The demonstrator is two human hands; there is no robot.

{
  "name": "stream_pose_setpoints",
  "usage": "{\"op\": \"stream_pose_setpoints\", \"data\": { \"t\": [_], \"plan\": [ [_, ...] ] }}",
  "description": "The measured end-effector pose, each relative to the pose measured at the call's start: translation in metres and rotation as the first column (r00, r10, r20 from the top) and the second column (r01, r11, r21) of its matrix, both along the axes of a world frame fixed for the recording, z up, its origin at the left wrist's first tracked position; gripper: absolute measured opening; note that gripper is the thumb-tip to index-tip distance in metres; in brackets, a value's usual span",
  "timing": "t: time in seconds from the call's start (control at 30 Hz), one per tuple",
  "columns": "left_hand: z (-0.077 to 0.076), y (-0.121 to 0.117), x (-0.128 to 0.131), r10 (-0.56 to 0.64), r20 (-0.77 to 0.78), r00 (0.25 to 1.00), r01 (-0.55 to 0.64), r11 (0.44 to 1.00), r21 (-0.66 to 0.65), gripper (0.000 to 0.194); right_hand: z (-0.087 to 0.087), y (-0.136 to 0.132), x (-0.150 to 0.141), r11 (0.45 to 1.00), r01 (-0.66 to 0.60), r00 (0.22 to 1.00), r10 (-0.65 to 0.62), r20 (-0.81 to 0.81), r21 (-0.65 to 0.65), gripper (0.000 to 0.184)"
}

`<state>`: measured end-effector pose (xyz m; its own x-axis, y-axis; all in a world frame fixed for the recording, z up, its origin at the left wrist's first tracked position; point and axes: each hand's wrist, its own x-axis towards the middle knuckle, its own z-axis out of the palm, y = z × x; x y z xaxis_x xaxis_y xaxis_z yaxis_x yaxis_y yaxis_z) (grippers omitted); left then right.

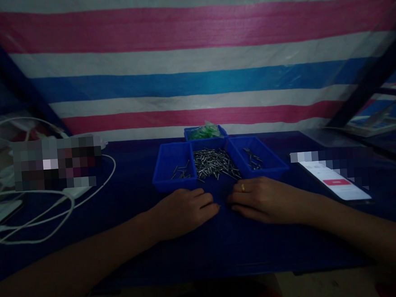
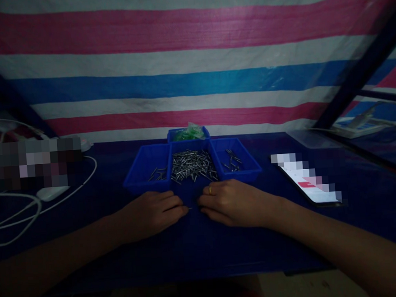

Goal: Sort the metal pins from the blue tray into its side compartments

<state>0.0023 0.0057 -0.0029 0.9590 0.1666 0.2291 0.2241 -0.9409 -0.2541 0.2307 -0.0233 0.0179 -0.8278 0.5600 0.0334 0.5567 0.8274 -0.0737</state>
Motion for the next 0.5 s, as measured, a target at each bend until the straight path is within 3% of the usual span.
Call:
{"op": "stream_pose_setpoints", "data": {
  "t": [0.23,0.5],
  "plan": [
    [0.0038,-0.0037,0.0006,-0.095,0.097,0.991,0.093,0.995,0.031,0.018,0.0021,-0.0037,-0.0035,0.999,-0.020,0.999,0.018,-0.037,-0.047,0.018],
    [0.0039,-0.0036,0.0021,-0.071,0.122,0.990,0.070,0.997,0.010,0.019,0.0026,-0.0049,-0.0049,0.999,-0.050,0.996,0.048,-0.077,-0.013,0.021]
  ]
}}
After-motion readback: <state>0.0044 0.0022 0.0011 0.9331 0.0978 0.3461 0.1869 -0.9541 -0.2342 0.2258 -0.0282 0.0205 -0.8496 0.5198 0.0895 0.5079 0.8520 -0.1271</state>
